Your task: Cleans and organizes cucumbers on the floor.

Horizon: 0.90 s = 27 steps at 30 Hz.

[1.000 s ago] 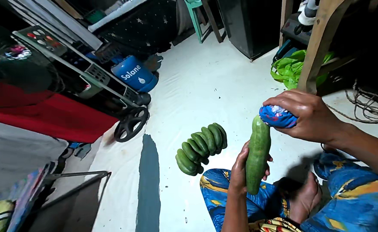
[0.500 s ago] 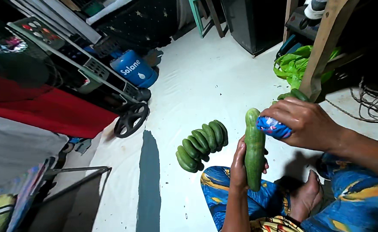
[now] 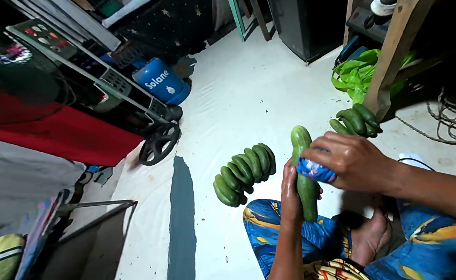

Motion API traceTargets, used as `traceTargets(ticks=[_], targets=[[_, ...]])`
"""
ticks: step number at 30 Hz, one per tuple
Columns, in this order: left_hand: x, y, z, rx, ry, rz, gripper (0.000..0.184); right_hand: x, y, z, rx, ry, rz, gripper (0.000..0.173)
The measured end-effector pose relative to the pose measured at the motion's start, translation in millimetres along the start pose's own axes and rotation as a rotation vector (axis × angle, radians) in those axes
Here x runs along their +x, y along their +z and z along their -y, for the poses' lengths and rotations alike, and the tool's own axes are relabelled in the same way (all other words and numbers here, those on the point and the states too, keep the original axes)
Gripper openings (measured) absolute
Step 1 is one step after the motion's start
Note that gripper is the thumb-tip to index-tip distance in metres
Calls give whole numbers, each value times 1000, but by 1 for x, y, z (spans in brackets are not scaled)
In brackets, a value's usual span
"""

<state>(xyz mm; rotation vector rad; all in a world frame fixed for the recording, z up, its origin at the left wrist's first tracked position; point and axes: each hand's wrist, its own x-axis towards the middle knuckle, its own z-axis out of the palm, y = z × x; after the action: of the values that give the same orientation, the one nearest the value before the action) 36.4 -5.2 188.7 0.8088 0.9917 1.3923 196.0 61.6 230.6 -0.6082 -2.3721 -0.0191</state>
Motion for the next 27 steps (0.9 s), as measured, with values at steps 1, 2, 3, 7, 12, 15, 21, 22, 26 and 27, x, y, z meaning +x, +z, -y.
traceTargets(ticks=[1,2,3,7,12,15,21,22,26,27], targets=[[1,0,1,-8,-22,37,40,0,-1,-3,-39,32,-21,38],[1,0,3,-7,-32,48,41,0,-2,-4,-76,47,-31,39],[1,1,4,2,-31,37,41,-1,-1,-3,-101,48,-29,40],[3,-1,8,17,31,-74,38,-5,7,13,-44,-66,54,30],[9,-8,12,-100,40,-132,36,-5,15,20,120,-211,164,27],[8,-9,13,10,44,-124,41,-4,15,9,142,-123,143,34],[7,-12,10,133,-50,89,50,-8,-5,-33,26,156,-83,40],[6,-14,10,136,-53,119,52,-9,-11,-39,7,224,-105,41],[1,-14,7,-61,-121,189,47,-18,-26,-51,137,494,-212,40],[-1,-12,7,-132,-134,171,43,-18,-29,-48,268,588,-228,38]])
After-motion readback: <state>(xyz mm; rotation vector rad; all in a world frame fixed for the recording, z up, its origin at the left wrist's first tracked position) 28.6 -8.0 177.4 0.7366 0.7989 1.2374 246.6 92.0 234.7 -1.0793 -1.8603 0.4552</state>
